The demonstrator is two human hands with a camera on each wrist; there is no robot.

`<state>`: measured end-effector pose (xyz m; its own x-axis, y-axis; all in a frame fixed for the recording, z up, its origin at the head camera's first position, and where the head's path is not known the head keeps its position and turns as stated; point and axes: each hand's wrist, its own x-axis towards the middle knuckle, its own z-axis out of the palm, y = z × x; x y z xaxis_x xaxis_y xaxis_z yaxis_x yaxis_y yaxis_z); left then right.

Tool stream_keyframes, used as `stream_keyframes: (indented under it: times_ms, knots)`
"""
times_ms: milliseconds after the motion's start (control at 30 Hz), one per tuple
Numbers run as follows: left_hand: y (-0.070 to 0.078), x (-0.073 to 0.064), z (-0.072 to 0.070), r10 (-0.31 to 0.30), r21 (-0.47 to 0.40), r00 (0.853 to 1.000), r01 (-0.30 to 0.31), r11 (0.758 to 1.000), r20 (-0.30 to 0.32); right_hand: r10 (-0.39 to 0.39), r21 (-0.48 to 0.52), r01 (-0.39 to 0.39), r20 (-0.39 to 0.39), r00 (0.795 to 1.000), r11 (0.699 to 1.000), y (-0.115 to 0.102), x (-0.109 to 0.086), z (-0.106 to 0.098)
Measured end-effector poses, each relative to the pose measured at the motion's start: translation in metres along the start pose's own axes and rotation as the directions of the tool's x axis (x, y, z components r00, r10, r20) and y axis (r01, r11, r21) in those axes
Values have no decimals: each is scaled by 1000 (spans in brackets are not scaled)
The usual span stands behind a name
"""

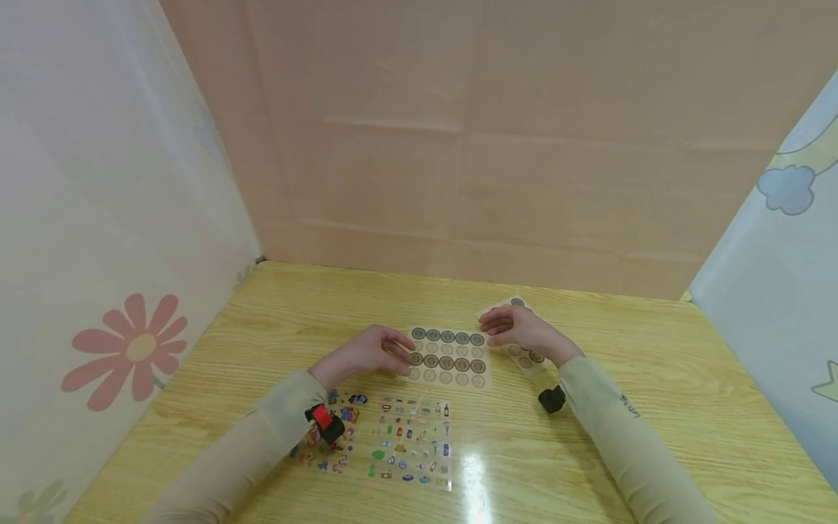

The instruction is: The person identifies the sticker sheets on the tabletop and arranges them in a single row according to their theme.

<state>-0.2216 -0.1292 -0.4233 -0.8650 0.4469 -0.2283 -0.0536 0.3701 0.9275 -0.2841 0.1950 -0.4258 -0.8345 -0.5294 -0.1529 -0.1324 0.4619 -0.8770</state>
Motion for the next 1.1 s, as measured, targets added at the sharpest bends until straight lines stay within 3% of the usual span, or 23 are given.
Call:
stream_keyframes:
  times_ms: [333,633,933,1100]
  knots:
    - [-3,8,1,-31,0,999,31,1000,15,-108,-157,108,8,994,982,11,3,-1]
    - [-9,15,1,-18,9,1000,18,1000,-5,-67,-208,62,-19,998,976,11,4,8]
    - [-10,18,5,8,103,998,-1,995,-66,-85,-265,80,-9,996,961,11,6,11]
    - [-12,18,6,1,85,996,7,996,-90,-81,-255,79,1,997,964,10,6,12]
